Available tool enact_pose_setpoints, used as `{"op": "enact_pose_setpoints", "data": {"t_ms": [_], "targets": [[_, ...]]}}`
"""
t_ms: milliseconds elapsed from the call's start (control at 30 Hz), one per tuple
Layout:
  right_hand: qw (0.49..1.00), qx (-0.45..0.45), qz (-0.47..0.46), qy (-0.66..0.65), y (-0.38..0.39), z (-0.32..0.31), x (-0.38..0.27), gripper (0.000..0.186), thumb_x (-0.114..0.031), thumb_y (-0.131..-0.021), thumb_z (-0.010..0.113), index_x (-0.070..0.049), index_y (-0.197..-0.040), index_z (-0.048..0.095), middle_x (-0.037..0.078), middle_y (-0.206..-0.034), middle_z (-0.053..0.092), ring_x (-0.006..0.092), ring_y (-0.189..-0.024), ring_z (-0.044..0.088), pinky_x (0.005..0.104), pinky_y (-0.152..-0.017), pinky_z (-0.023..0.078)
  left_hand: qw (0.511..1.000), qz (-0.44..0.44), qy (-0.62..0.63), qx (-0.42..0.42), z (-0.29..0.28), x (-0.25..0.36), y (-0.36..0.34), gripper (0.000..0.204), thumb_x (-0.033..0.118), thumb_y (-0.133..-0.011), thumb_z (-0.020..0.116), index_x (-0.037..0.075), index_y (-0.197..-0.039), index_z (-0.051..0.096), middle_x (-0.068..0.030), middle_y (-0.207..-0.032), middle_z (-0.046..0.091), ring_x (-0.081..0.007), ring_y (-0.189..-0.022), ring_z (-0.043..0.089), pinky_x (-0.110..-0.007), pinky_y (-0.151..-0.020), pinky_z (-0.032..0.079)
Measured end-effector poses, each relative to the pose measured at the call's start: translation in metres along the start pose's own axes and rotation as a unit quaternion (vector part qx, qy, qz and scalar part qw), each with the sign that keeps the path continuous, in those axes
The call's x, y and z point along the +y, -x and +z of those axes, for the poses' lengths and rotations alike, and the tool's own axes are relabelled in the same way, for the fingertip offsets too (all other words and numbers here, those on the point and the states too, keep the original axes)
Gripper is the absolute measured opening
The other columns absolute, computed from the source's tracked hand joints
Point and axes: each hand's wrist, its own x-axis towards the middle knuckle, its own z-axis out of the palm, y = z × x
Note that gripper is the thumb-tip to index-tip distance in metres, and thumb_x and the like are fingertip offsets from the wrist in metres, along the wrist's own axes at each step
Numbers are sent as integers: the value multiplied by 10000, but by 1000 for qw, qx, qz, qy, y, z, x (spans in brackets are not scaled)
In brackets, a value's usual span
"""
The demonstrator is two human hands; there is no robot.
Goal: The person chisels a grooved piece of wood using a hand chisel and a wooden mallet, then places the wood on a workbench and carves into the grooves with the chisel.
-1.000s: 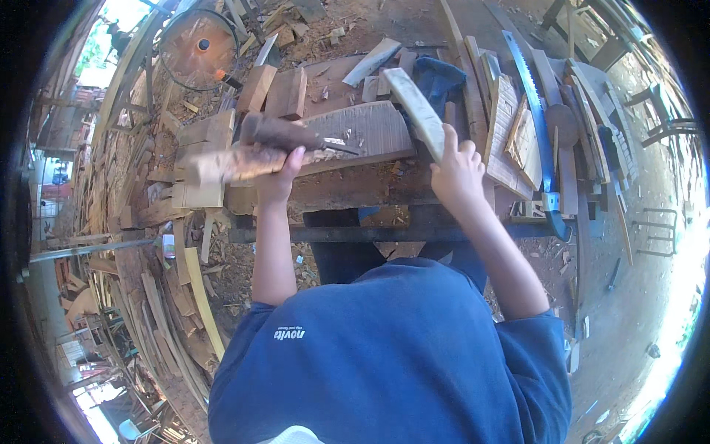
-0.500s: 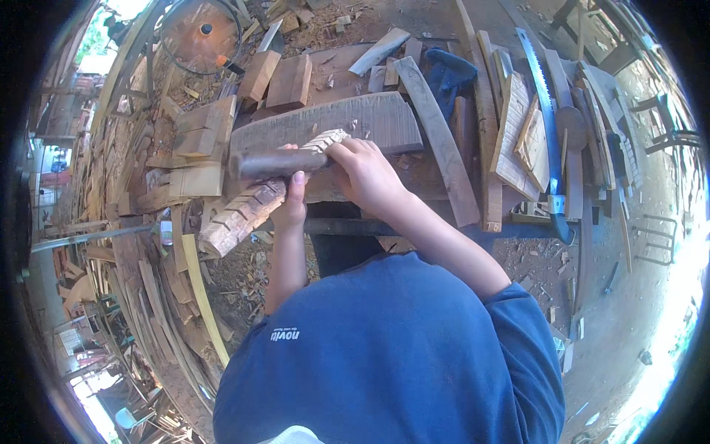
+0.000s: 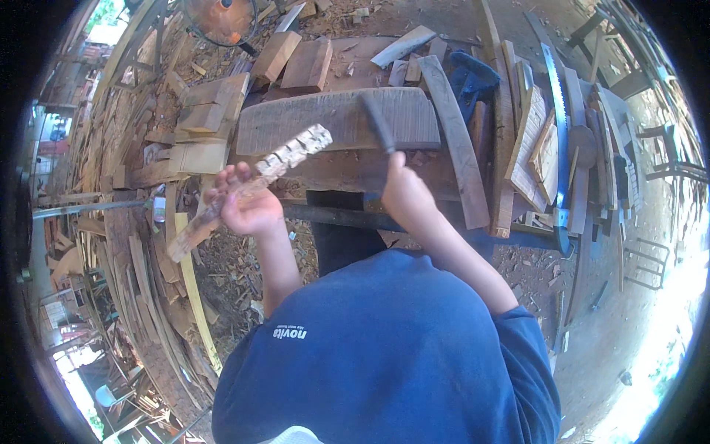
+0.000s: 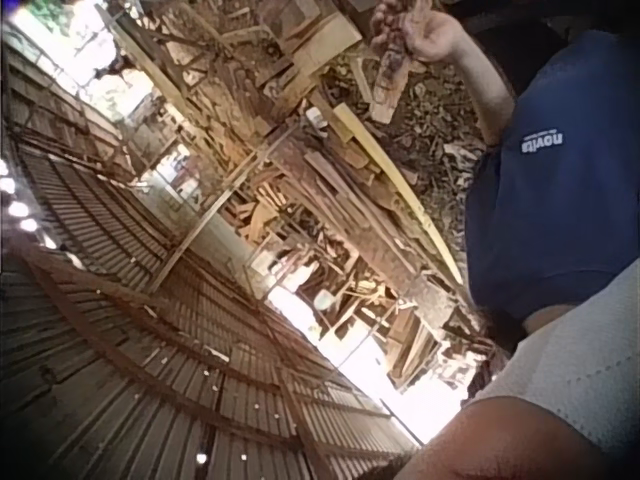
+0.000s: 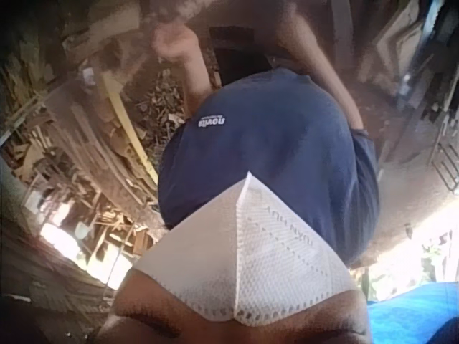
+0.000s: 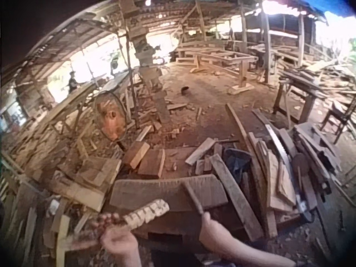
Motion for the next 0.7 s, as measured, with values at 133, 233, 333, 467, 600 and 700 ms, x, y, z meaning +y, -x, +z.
{"op": "enact_pose_setpoints", "data": {"t_ms": [133,233,333,467,600,700], "targets": [[967,-231,-88,-56,23,-7,-40,223,-106,-959,526,17,-1140,568,314,-972,702,489,-960,686,568,-852,530,995,54,34,-75,-8,28,-31,370,116,-810,612,156,-1165,516,-86,-1038,604,-203,-925,579,-331,-735,504],[951,-269,-125,-86,42,15,-35,230,-150,-988,552,6,-1139,631,291,-979,707,468,-961,686,529,-840,526,989,76,35,-122,3,49,-43,404,147,-803,636,156,-1189,516,-73,-981,567,-180,-824,519,-299,-656,417],[952,-247,-114,-140,52,7,-25,230,-169,-1002,588,1,-1144,650,264,-926,703,402,-880,692,472,-781,525,981,72,87,-158,7,61,-40,510,192,-825,672,150,-1302,494,-70,-978,535,-192,-796,519,-307,-642,434],[961,-107,-58,-250,62,-7,2,225,-156,-1000,618,30,-1125,616,191,-881,686,232,-825,649,384,-771,516,979,52,131,-147,10,60,-35,502,252,-882,676,142,-1335,489,-62,-963,523,-191,-782,510,-316,-636,435],[925,-21,17,-379,71,-19,15,293,-237,-977,697,14,-1055,567,80,-846,640,130,-778,574,325,-707,488,976,16,163,-142,21,52,-28,485,242,-883,673,136,-1319,490,-57,-947,524,-188,-784,515,-314,-639,445],[927,14,2,-374,76,-37,0,295,-251,-974,711,-22,-1034,534,45,-813,606,104,-738,553,301,-665,470,973,-15,186,-140,35,50,-24,474,241,-878,675,127,-1298,490,-51,-943,531,-182,-787,517,-305,-637,443]]}}
